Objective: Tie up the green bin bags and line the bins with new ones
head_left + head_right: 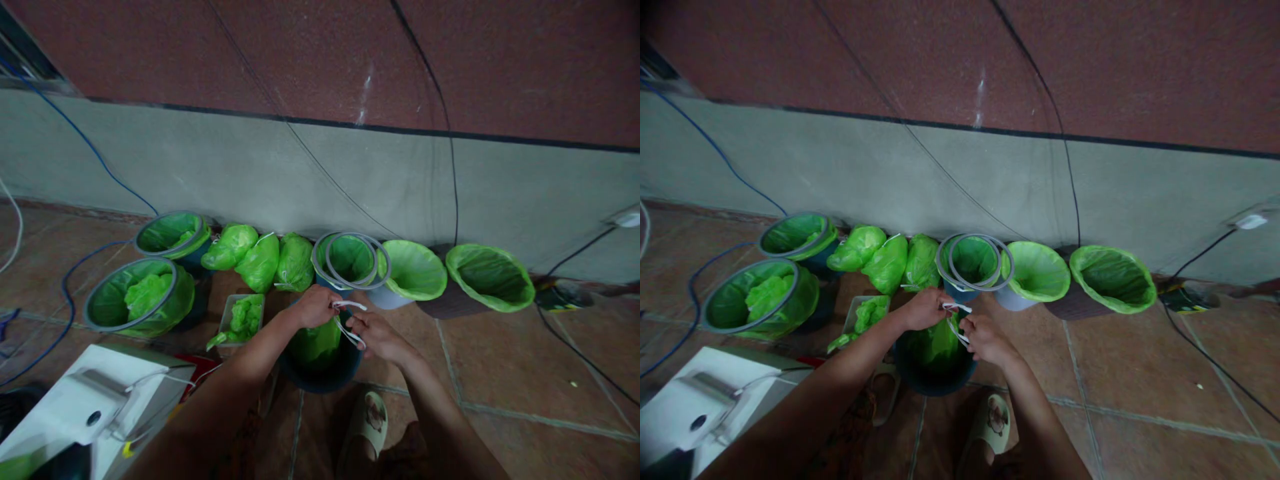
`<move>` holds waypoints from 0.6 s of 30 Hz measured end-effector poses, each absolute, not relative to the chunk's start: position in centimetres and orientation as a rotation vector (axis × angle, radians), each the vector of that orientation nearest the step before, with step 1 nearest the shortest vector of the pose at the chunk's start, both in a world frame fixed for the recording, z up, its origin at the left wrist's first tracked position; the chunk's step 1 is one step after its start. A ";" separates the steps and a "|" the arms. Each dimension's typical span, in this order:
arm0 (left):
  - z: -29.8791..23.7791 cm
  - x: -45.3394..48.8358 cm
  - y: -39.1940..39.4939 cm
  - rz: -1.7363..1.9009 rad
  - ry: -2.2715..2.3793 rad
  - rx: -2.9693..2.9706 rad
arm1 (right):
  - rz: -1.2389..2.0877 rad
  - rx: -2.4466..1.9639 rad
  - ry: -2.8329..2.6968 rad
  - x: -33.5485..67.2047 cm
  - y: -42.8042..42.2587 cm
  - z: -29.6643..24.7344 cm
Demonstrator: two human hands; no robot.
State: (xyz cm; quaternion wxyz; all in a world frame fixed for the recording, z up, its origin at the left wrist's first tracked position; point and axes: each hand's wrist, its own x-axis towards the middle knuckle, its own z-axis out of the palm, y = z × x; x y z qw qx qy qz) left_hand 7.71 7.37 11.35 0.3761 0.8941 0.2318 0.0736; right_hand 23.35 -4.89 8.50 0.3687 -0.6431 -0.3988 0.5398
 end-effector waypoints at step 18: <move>12.8 7.9 5.6 0.488 0.385 2.628 | 1.405 -1.370 -0.766 22.4 -2.8 10.2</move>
